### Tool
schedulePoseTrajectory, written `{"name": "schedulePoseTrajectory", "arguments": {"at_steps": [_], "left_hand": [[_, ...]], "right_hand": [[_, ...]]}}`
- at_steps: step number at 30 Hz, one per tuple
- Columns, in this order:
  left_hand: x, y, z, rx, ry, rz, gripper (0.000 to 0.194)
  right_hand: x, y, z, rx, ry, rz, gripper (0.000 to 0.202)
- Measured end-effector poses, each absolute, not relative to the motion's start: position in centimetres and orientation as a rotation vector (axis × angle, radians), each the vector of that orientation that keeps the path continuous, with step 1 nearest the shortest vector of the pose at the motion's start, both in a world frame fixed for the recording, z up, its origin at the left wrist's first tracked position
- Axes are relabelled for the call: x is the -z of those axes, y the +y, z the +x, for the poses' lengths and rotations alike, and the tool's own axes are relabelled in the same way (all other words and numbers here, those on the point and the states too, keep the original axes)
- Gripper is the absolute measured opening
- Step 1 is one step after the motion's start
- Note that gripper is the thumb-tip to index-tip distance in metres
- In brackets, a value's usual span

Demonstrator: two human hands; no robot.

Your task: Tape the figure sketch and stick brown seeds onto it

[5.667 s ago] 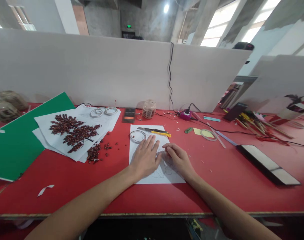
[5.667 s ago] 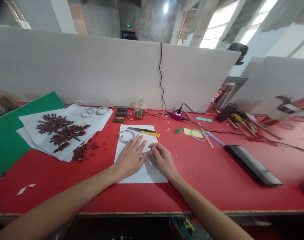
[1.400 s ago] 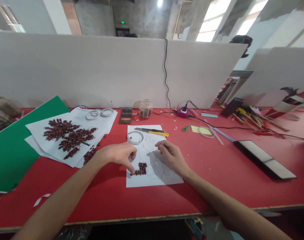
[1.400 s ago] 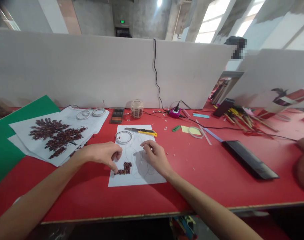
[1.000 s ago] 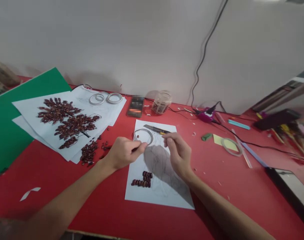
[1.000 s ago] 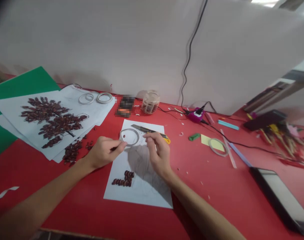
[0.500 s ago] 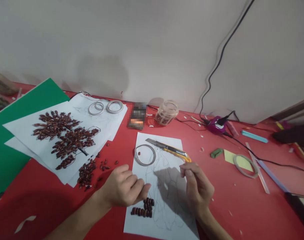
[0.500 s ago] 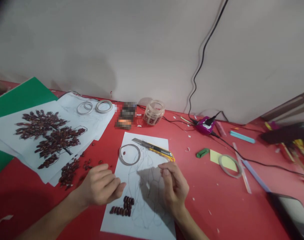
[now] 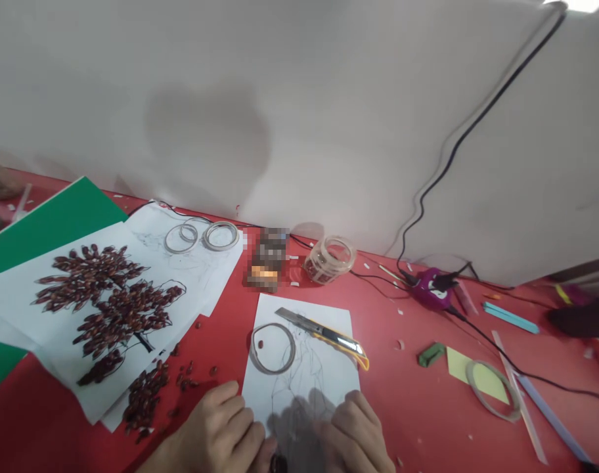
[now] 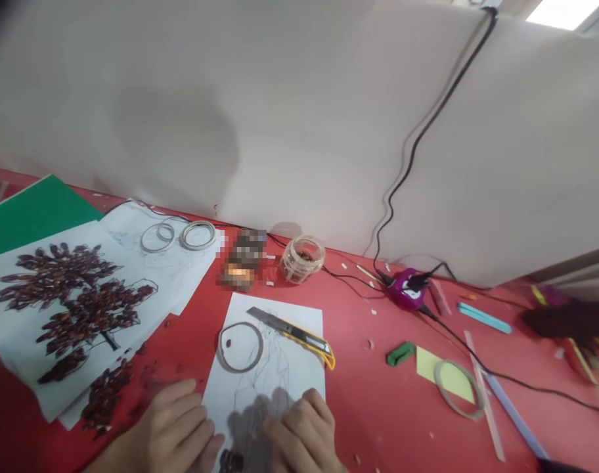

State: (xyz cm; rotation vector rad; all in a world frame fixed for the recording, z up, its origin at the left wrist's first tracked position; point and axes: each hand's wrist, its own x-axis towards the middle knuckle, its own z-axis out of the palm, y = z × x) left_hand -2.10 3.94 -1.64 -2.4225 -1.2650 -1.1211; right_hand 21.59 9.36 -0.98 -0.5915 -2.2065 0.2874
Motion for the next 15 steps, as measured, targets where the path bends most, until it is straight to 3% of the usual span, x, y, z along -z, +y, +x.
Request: {"name": "schedulePoseTrajectory", "arguments": {"at_steps": [9, 15], "left_hand": [[2.0, 4.9, -2.5, 1.135, -1.28, -2.368, 0.032], [1.0, 4.5, -2.7, 1.126, -1.226, -2.335, 0.036]], "right_hand": [[1.4, 9.9, 20.2, -0.095, -2.048, -0.535, 0.019], [1.9, 9.3, 21.2, -0.194, -2.26, -0.408, 0.019]]}}
